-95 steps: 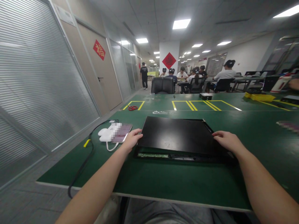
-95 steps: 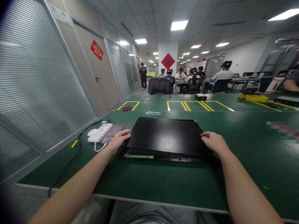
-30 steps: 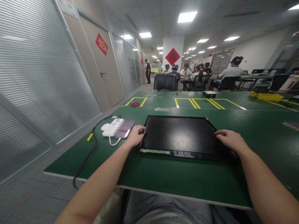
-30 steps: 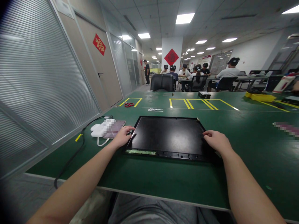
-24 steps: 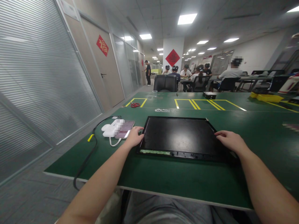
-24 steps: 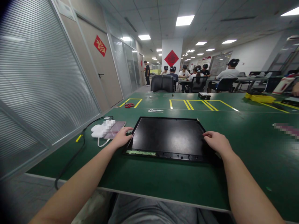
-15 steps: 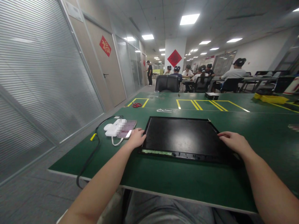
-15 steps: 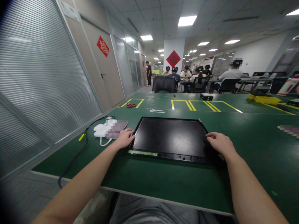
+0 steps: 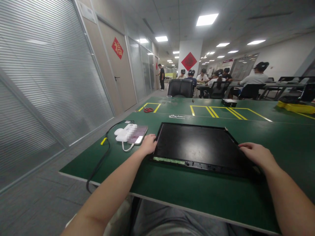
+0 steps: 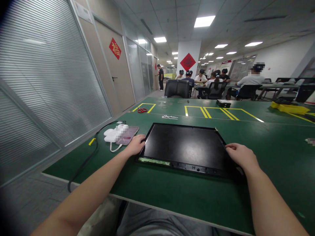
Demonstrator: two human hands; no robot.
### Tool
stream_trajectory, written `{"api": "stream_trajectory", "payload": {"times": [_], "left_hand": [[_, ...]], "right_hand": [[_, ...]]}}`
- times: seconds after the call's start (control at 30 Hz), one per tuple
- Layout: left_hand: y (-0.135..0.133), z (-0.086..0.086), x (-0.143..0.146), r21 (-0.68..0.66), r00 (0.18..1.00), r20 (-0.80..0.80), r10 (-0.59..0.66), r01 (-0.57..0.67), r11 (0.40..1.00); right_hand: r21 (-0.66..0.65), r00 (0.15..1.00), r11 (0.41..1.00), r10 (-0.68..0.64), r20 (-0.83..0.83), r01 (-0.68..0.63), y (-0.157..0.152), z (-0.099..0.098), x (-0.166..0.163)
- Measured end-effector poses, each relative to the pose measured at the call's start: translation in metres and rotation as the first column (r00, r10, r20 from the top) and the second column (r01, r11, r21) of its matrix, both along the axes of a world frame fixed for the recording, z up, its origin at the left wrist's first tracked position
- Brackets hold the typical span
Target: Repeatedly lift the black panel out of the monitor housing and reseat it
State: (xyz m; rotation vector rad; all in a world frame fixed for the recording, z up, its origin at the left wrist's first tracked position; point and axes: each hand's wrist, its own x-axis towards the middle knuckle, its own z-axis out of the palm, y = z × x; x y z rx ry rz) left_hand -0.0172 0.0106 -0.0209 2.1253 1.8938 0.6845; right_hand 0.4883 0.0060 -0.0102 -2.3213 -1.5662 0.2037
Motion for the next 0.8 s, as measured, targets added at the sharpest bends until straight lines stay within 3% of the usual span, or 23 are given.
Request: {"api": "stream_trajectory", "payload": {"times": [0.13, 0.27, 0.33, 0.43, 0.57, 0.67, 0.8], "left_hand": [[-0.003, 0.003, 0.001, -0.002, 0.992, 0.122, 0.013, -0.013, 1.0], [-0.008, 0.009, 0.004, -0.042, 0.917, 0.396, 0.049, -0.035, 0.998], [-0.01, 0.011, 0.006, -0.069, 0.823, 0.564, 0.074, -0.043, 0.997], [-0.01, 0.012, 0.01, -0.148, 0.61, 0.773, 0.173, -0.092, 0.985], [-0.011, 0.015, 0.014, -0.305, 0.327, 0.889, 0.319, -0.097, 0.948], [-0.013, 0.02, 0.016, -0.346, 0.212, 0.913, 0.349, -0.054, 0.937], [-0.011, 0.023, 0.019, -0.343, 0.119, 0.931, 0.346, -0.042, 0.938]], "right_hand": [[0.023, 1.0, 1.0, -0.006, 0.019, 0.005, -0.002, 0.002, -0.004], [-0.003, 1.0, 1.0, -0.014, 0.016, 0.014, -0.005, 0.002, -0.006], [-0.008, 1.0, 1.0, -0.005, 0.013, 0.005, -0.006, 0.001, -0.006], [-0.018, 1.0, 1.0, -0.007, 0.008, 0.007, -0.007, 0.001, -0.005], [-0.026, 1.0, 1.0, -0.016, 0.02, 0.017, -0.007, 0.002, -0.005], [-0.036, 0.999, 0.999, -0.021, 0.039, 0.022, -0.006, 0.002, -0.005], [-0.012, 0.999, 1.0, -0.008, 0.034, 0.008, -0.005, 0.001, -0.005]]}}
